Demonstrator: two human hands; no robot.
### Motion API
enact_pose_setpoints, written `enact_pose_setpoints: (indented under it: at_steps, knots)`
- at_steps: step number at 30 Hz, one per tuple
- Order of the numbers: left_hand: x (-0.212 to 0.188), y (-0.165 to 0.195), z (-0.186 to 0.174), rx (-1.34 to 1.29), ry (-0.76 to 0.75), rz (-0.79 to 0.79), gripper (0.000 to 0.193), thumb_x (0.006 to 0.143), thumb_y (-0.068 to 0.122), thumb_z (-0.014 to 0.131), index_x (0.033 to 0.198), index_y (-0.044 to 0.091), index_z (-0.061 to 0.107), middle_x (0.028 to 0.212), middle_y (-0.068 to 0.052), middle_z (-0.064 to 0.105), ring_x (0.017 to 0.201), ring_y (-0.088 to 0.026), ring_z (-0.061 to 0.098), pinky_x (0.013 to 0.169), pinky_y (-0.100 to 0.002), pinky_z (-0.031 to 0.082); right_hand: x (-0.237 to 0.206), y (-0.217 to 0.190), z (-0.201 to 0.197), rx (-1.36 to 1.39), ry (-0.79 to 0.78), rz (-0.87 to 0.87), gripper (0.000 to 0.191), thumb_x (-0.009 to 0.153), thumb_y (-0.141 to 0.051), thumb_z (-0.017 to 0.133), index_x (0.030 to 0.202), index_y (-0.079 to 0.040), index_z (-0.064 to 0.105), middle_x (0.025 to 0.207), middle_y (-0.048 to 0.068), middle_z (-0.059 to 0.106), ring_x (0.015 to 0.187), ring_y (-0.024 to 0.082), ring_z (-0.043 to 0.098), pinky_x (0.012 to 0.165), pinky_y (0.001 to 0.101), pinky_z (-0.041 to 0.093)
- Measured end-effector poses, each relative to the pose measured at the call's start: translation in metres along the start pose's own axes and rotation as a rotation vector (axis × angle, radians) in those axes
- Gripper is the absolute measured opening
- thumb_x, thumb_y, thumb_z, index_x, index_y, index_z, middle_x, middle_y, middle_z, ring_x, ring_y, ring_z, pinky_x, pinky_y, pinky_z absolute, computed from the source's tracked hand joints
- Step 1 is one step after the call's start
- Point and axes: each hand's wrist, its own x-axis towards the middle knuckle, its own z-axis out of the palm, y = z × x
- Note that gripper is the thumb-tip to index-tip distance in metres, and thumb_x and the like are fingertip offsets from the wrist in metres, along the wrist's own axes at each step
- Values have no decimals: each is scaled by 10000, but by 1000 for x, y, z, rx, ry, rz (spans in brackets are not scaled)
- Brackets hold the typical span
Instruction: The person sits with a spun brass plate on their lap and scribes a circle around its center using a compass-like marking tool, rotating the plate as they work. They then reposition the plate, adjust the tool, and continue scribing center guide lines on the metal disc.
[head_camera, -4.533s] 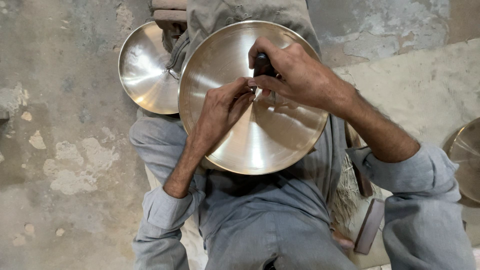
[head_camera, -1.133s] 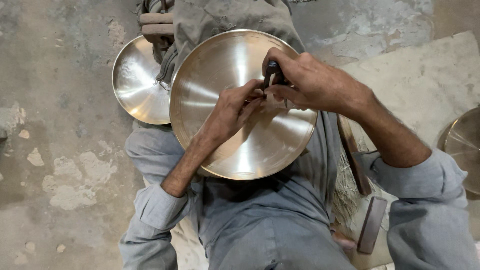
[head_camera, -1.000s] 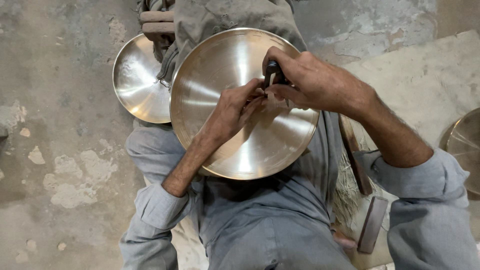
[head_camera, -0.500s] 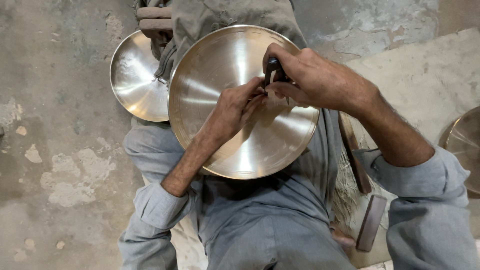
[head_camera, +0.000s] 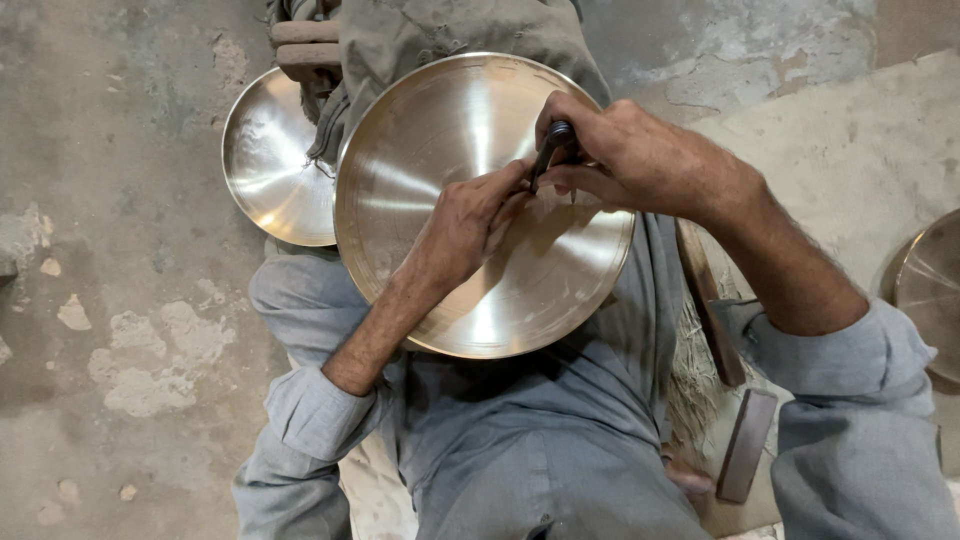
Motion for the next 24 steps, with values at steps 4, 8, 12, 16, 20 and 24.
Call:
enact_pose_setpoints:
  at_steps: [4,8,12,16,20,24]
  knots:
    - [0,-1,1,-4,-12,-27,260,1056,100,610,1303,33,566,1034,-126,769,934,-254,791,799,-352,619,0,0,0,7,5,-11,320,952,-251,689,1143,-61,515,839,145,751,747,281,788,594,382,670]
    - [-2,-1,2,16,-8,-8,317,1038,104,618,1345,44,563,1041,-119,765,916,-250,787,795,-350,648,2,-2,-2,10,-33,-23,327,941,-259,681,1179,-94,527,840,115,762,709,261,782,563,374,653]
    - [-4,-1,2,11,3,3,312,1037,97,623,1339,45,564,1047,-115,761,913,-241,784,805,-347,615,6,-3,-5,-18,-85,-10,303,945,-290,675,1174,-132,555,821,91,779,656,250,772,553,381,622]
    - [-1,-2,0,-46,-4,-9,313,1034,72,613,1341,32,564,1038,-119,765,924,-242,786,807,-351,664,7,-6,-5,-42,-82,16,330,950,-286,661,1195,-106,532,818,108,766,657,254,770,544,384,628]
    - [2,1,-8,-66,18,62,303,1034,47,618,1328,14,552,1102,-137,762,1010,-265,782,867,-362,628,7,-9,1,-92,-21,-46,289,989,-235,658,1185,-71,525,856,133,760,686,260,773,595,390,641]
    - [-3,9,-30,-100,23,10,322,1046,40,614,1360,18,544,1148,-153,766,1061,-271,778,893,-370,626,9,-16,4,62,78,-109,356,987,-171,660,1263,-42,475,888,165,752,790,252,793,666,367,678]
